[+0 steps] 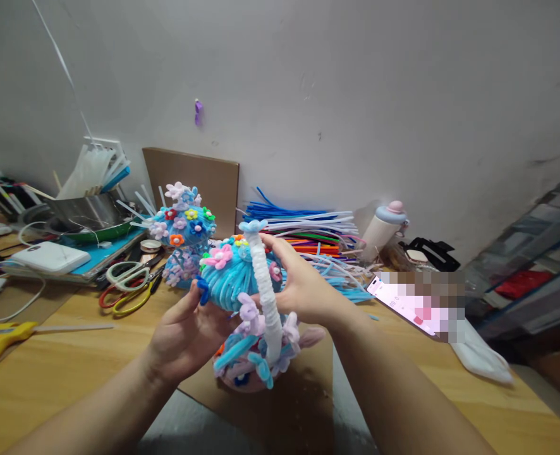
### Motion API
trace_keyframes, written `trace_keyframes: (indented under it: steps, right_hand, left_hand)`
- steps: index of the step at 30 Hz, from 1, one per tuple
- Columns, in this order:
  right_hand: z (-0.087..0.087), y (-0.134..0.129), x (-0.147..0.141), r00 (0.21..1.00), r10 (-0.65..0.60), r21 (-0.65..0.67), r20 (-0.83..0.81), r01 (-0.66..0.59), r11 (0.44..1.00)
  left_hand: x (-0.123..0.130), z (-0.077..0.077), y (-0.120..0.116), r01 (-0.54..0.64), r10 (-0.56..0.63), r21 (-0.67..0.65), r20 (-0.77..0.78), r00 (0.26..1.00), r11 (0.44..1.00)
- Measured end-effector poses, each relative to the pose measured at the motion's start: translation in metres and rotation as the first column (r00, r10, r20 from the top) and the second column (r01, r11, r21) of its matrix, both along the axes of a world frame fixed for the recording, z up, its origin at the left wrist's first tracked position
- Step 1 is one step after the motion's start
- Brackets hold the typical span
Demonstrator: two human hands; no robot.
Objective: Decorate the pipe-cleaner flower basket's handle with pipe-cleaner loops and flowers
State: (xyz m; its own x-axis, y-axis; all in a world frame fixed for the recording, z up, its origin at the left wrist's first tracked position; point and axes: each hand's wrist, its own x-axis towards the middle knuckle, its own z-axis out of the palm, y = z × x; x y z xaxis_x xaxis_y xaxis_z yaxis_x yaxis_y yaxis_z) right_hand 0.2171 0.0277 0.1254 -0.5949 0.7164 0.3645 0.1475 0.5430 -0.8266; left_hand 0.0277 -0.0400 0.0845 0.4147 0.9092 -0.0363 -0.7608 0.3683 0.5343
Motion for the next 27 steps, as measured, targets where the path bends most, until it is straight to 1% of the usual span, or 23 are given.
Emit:
trace_keyframes:
  steps: [4,9,13,15,18,20,27]
  right_hand:
    - [-0.001,-0.002,0.0,1.0,0.003,-0.02,-0.02,-0.003,1.0]
    - [0.001,-0.006,-0.002,0.999,0.008,-0.033,-0.041,-0.009,0.999]
    - [0.001,-0.007,-0.003,0.999,0.012,-0.011,-0.04,-0.013,1.0]
    - [-0.001,-0.006,-0.003,1.0,0.002,0.002,-0.027,-0.002,1.0]
    - [-0.003,-0.003,-0.001,0.999,-0.029,0.023,-0.014,0.029,0.999]
    - [-0.003,-0.002,0.0,0.999,-0.045,0.035,-0.007,0.046,0.998]
    - [-0.002,-0.002,0.001,0.999,-0.028,0.031,-0.017,0.029,0.999]
  left_hand:
    - [0.003,-0.006,0.003,-0.121,0.121,0.029,-0.006,0.993,0.992]
    - [0.006,-0.009,0.006,-0.164,0.172,0.124,-0.056,0.983,0.979]
    - [0.006,-0.015,0.012,-0.199,0.212,0.186,-0.053,0.976,0.962]
    - [0.005,-0.019,0.016,-0.186,0.199,0.225,-0.036,0.979,0.956]
    - [0.002,-0.024,0.019,-0.112,0.123,0.257,-0.025,0.992,0.96]
    - [0.0,-0.025,0.02,-0.081,0.093,0.269,-0.034,0.995,0.96]
    - [-0.001,-0.025,0.019,-0.082,0.119,0.31,-0.103,0.988,0.947]
